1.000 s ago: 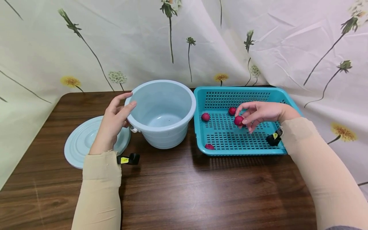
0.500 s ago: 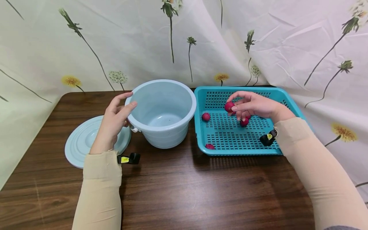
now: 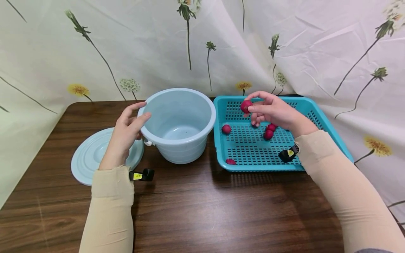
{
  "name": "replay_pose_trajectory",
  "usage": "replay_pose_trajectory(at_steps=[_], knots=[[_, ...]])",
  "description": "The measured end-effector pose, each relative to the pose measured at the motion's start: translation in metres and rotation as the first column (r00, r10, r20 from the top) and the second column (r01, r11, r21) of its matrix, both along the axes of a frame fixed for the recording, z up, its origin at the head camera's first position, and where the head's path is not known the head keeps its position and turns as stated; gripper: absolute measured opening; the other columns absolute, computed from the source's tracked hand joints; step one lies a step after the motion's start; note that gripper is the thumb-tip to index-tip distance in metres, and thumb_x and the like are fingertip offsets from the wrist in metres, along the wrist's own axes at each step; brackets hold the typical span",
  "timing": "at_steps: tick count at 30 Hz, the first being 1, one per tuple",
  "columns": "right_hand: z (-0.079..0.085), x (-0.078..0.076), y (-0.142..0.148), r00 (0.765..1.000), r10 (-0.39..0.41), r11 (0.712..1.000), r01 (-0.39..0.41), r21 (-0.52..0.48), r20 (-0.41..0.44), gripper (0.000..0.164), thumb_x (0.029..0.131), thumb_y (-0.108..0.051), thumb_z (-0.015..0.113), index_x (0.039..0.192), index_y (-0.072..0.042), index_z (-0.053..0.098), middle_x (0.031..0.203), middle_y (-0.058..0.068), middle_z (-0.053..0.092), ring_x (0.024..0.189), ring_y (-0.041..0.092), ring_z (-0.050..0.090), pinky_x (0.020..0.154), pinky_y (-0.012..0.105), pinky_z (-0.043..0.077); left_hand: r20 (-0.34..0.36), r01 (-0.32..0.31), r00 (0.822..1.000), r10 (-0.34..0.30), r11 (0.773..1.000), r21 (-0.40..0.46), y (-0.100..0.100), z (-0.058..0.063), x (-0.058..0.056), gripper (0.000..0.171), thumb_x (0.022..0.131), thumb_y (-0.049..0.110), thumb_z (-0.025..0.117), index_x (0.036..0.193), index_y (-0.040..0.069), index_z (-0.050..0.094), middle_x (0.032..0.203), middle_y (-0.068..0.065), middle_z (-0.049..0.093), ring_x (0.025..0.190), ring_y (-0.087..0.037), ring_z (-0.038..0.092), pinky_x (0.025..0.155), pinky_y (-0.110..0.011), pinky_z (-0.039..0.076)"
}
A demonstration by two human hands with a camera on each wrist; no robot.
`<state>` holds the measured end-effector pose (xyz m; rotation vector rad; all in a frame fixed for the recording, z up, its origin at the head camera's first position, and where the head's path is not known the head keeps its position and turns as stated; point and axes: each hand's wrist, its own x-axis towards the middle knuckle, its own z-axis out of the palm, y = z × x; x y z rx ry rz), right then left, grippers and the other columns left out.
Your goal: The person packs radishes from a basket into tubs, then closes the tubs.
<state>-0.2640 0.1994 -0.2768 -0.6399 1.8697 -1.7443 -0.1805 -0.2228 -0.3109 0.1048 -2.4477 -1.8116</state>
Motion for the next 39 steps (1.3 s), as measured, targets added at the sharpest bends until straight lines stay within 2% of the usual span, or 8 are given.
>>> replay_pose_trajectory(at_steps=[10,15,25,39], knots=[[0.005,0.009,-0.019,1.0,0.018,0.998,-0.017,-0.067,0.02,0.021,0.1,-0.008,0.057,0.12,-0.016,0.057,0.095,0.01,0.071,0.067,0.018,0.064,0.067,0.03,0.057,0.004,-0.002,1.0,0.002,1.0,0.009,0.0,0.0,-0.001,0.052,0.097,0.039,0.06,0.146,0.028,0.047,0.088,0.009,0.065,0.061,-0.01,0.051,0.058,-0.024,0.04],[0.006,0.011,-0.027,1.0,0.026,0.998,-0.025,-0.058,0.01,0.021,0.1,-0.008,0.057,0.12,-0.016,0.056,0.092,0.009,0.071,0.068,0.018,0.064,0.067,0.029,0.057,0.006,-0.004,1.0,0.004,1.0,0.002,0.0,0.0,-0.001,0.052,0.097,0.04,0.06,0.146,0.028,0.046,0.09,0.009,0.065,0.061,-0.01,0.051,0.058,-0.025,0.04],[0.011,0.014,-0.046,0.999,-0.037,0.999,0.036,-0.02,-0.024,0.023,0.099,-0.011,0.06,0.121,-0.015,0.058,0.096,0.011,0.071,0.075,0.021,0.067,0.071,0.029,0.056,0.007,-0.002,1.0,0.002,1.0,0.01,0.0,0.001,0.0,0.053,0.097,0.04,0.061,0.146,0.027,0.046,0.087,0.01,0.065,0.059,-0.009,0.05,0.057,-0.025,0.039],[0.018,0.015,-0.072,1.0,-0.01,1.0,0.011,-0.026,0.022,0.024,0.098,-0.008,0.058,0.122,-0.01,0.056,0.097,0.012,0.072,0.072,0.02,0.065,0.07,0.029,0.057,0.009,0.007,1.0,-0.007,0.999,0.037,0.001,0.002,0.0,0.051,0.096,0.042,0.063,0.143,0.03,0.049,0.086,0.007,0.066,0.055,-0.007,0.049,0.055,-0.024,0.039]])
